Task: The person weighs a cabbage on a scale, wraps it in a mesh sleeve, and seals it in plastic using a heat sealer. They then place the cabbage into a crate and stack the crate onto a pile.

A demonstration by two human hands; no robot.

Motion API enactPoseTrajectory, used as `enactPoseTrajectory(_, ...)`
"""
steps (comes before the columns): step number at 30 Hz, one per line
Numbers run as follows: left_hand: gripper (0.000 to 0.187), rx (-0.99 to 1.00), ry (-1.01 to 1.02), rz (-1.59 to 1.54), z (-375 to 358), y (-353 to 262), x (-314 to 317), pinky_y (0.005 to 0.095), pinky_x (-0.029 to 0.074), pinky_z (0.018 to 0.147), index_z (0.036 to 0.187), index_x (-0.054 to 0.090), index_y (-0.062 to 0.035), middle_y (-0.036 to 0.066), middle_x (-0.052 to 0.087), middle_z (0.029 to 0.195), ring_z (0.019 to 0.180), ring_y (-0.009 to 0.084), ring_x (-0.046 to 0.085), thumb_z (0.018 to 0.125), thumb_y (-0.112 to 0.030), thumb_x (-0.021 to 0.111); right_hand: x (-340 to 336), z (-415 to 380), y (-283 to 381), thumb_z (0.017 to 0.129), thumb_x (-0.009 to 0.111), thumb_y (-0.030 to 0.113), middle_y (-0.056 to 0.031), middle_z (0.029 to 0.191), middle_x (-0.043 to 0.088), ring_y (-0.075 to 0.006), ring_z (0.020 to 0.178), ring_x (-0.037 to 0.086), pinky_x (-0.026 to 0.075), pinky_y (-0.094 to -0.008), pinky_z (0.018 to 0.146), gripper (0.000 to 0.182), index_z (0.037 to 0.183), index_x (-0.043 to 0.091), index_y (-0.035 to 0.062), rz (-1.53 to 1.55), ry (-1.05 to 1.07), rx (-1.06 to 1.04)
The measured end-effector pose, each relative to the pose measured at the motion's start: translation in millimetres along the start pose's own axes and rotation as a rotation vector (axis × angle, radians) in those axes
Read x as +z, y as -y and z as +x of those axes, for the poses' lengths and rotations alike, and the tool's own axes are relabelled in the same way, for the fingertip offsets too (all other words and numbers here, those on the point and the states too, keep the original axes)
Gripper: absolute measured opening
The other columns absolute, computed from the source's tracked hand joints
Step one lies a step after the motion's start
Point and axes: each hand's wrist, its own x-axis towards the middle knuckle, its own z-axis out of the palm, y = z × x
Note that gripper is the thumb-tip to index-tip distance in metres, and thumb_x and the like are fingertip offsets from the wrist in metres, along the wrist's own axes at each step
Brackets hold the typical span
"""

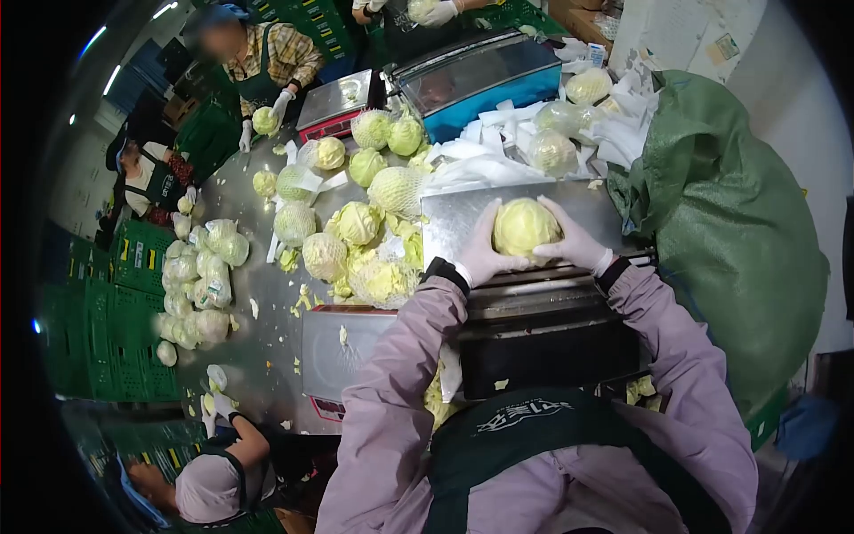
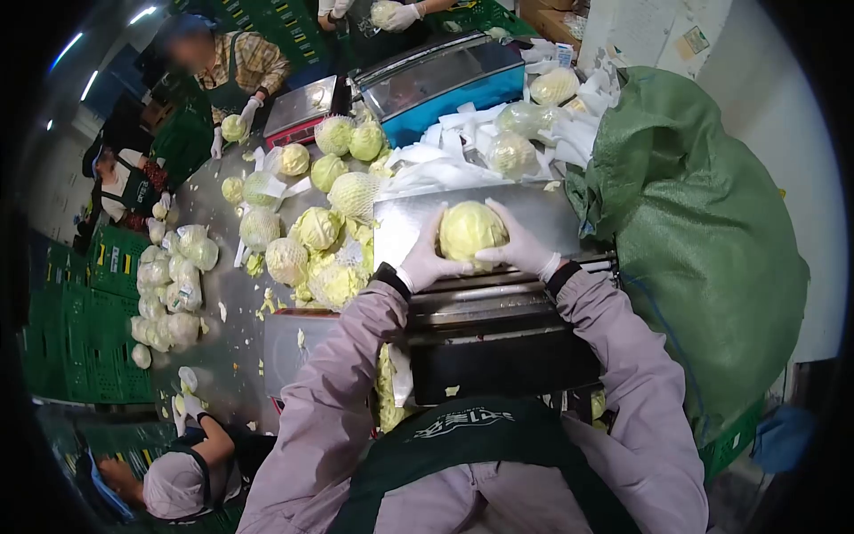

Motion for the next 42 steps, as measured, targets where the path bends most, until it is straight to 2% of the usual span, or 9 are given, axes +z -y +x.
enactPoseTrajectory(6, 0.126, -0.082, 0.010, 0.003, -20, 2, 0, 0.0402, 0.028, 0.111, 0.149, -0.004, -0.0023, 0.026, 0.026, 0.148, 0.138, 0.0318, 0.030, 0.064, -0.021, 0.087, -20, -20, -16, 0.080, 0.075, 0.019, -0.0173, 0.145, 0.032, -0.0222, 0.134, 0.033, 0.034, -0.0332, 0.107, 0.096, 0.149, 0.011, 0.0036, 0.226, 0.062, 0.170)
enactPoseTrajectory(7, 0.121, -0.151, 0.036, -0.027, -30, -14, -7, 0.0438, 0.029, 0.110, 0.150, -0.004, -0.0048, 0.028, 0.022, 0.149, 0.138, 0.0349, 0.029, 0.069, -0.024, 0.084, -23, -27, -18, 0.085, 0.069, 0.015, -0.0151, 0.139, 0.041, -0.0190, 0.123, 0.046, 0.044, -0.0301, 0.097, 0.080, 0.148, 0.021, 0.0051, 0.192, 0.006, 0.140)
enactPoseTrajectory(11, 0.068, 0.017, 0.074, 0.328, -66, -24, -38, 0.0381, 0.034, 0.109, 0.140, 0.043, -0.0091, 0.018, 0.033, 0.145, 0.132, 0.0336, 0.039, 0.078, -0.014, 0.072, -46, -58, 5, 0.087, 0.064, 0.012, -0.0069, 0.109, 0.062, -0.0127, 0.086, 0.059, 0.049, -0.0267, 0.078, 0.039, 0.125, 0.057, 0.0047, -0.379, -0.189, 0.009)
enactPoseTrajectory(17, 0.058, 0.394, 0.469, 0.935, -78, -22, -49, 0.0421, 0.043, 0.098, 0.127, 0.056, -0.0222, 0.010, 0.046, 0.136, 0.116, 0.0306, 0.051, 0.072, -0.008, 0.065, -83, -80, 20, 0.078, 0.063, 0.008, -0.0049, 0.102, 0.062, -0.0274, 0.098, 0.057, 0.048, -0.0390, 0.082, 0.024, 0.101, 0.069, 0.0162, -1.152, 0.558, -0.328)
enactPoseTrajectory(20, 0.049, 0.529, 0.441, 1.008, -72, -14, -38, 0.0425, 0.043, 0.094, 0.122, 0.059, -0.0250, 0.003, 0.053, 0.131, 0.116, 0.0251, 0.050, 0.074, -0.017, 0.065, -75, -75, 5, 0.078, 0.065, 0.013, -0.0038, 0.100, 0.062, -0.0258, 0.097, 0.058, 0.048, -0.0377, 0.081, 0.018, 0.096, 0.069, 0.0168, -1.127, 0.592, -0.400)
enactPoseTrajectory(25, 0.013, 0.336, 0.209, 0.645, -85, -4, -13, 0.0376, 0.046, 0.090, 0.094, 0.067, -0.0134, 0.001, 0.066, 0.109, 0.108, 0.0249, 0.057, 0.082, -0.015, 0.063, -22, -81, -9, 0.081, 0.062, 0.014, -0.0059, 0.094, 0.064, -0.0277, 0.093, 0.058, 0.048, -0.0394, 0.082, 0.013, 0.093, 0.065, 0.0103, -0.884, 0.408, -0.311)
enactPoseTrajectory(29, 0.010, 0.000, 0.076, 0.281, -104, -8, -14, 0.0377, 0.046, 0.090, 0.092, 0.066, -0.0086, 0.005, 0.068, 0.103, 0.106, 0.0271, 0.058, 0.089, -0.014, 0.058, -57, -83, 11, 0.073, 0.060, 0.004, -0.0049, 0.103, 0.062, -0.0297, 0.099, 0.057, 0.047, -0.0399, 0.085, 0.023, 0.094, 0.064, 0.0120, -0.989, 0.480, -0.293)
enactPoseTrajectory(36, 0.012, -0.102, 0.062, 0.321, -90, -9, -7, 0.0319, 0.048, 0.082, 0.095, 0.063, -0.0040, 0.009, 0.068, 0.093, 0.089, 0.0221, 0.062, 0.093, -0.013, 0.056, -95, -96, 0, 0.079, 0.060, 0.012, -0.0046, 0.100, 0.060, -0.0286, 0.094, 0.056, 0.046, -0.0404, 0.080, 0.013, 0.092, 0.062, 0.0114, -1.141, 0.546, -0.284)
enactPoseTrajectory(42, 0.015, -0.369, -0.011, 0.021, -113, -32, -15, 0.0290, 0.049, 0.071, 0.089, 0.057, -0.0038, 0.005, 0.061, 0.075, 0.076, 0.0136, 0.062, 0.095, -0.017, 0.051, -87, -123, 19, 0.093, 0.050, 0.017, -0.0105, 0.083, 0.064, -0.0290, 0.080, 0.062, 0.048, -0.0378, 0.072, 0.015, 0.090, 0.057, 0.0044, -0.611, 0.184, 0.134)
